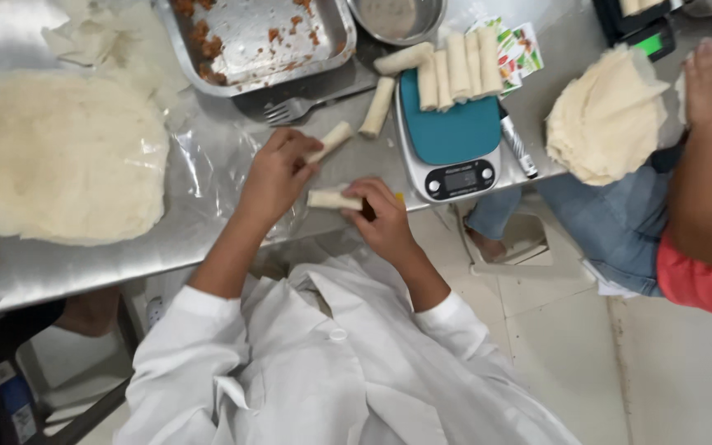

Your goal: The person puts several spring rolls into a small plastic bag by hand and then applies labels to other finished spring roll packages.

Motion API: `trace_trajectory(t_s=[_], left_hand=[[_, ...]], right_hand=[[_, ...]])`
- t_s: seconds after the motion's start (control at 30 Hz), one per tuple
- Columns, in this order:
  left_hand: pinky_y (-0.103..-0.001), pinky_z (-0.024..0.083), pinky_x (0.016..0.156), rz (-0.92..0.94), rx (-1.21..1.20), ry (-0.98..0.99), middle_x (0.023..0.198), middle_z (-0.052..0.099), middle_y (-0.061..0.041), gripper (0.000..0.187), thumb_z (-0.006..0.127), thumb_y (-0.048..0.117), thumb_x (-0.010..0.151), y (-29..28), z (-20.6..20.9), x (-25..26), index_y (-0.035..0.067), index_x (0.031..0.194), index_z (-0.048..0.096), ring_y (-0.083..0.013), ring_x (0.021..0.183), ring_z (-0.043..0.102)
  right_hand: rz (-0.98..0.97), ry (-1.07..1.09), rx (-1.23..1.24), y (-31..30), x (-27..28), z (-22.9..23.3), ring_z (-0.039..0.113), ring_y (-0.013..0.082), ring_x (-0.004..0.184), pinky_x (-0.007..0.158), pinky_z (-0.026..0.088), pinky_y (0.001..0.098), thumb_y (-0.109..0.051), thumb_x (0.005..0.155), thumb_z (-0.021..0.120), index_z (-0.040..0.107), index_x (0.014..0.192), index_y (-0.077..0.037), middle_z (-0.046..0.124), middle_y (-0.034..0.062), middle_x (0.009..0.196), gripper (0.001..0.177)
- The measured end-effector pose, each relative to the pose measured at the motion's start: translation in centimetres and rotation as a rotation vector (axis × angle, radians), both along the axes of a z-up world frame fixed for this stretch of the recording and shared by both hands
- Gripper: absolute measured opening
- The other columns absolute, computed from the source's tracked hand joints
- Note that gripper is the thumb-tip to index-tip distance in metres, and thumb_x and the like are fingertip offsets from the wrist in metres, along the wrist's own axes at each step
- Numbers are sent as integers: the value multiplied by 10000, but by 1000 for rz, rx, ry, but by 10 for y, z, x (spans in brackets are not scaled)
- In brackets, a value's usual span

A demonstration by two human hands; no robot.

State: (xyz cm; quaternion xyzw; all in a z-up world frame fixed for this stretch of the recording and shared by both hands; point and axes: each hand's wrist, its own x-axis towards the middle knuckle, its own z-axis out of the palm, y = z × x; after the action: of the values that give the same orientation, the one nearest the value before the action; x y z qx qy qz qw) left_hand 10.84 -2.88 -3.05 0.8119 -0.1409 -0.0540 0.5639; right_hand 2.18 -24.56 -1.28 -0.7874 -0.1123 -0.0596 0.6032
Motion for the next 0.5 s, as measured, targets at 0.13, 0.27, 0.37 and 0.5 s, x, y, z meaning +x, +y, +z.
trace_trajectory(t_s=[0.13, 0.27, 0.37, 0.5], left_hand=[[-453, 610, 802, -192, 323, -125, 1042, 696, -123, 206, 704, 72, 946, 7, 14, 10, 108, 1144, 748, -366, 965, 716], [-457, 568, 782, -176, 445, -422, 1064, 705, -95, 184, 670, 98, 950, 13, 19, 3, 156, 1090, 773, -340, 992, 676], [-472, 524, 857, -257, 634, -344, 1135, 666, -68, 380, 737, 380, 921, -2, 44, -11, 185, 1247, 722, -299, 1071, 621], [-393, 537, 793, -240, 585, -376, 986, 696, -89, 314, 744, 207, 884, -3, 16, 4, 107, 1182, 733, -271, 958, 660]], right_hand=[[-68, -364, -492, 5, 12, -9, 523, 311, 1147, 1003, 425, 467, -188, 929, 789, 747, 1141, -144, 610, 59, 1164, 220], [-32, -404, -619, 3, 7, 1, 523, 298, 1192, 947, 403, 445, -198, 989, 720, 723, 1130, -147, 587, 48, 1148, 150], [-44, -388, -656, -6, -1, -5, 553, 260, 1082, 891, 393, 393, -161, 953, 754, 726, 1111, -126, 600, 24, 1034, 164], [-38, -450, -633, -8, 5, -9, 561, 310, 1076, 916, 422, 444, -115, 939, 762, 726, 1116, -108, 593, 76, 1076, 181]])
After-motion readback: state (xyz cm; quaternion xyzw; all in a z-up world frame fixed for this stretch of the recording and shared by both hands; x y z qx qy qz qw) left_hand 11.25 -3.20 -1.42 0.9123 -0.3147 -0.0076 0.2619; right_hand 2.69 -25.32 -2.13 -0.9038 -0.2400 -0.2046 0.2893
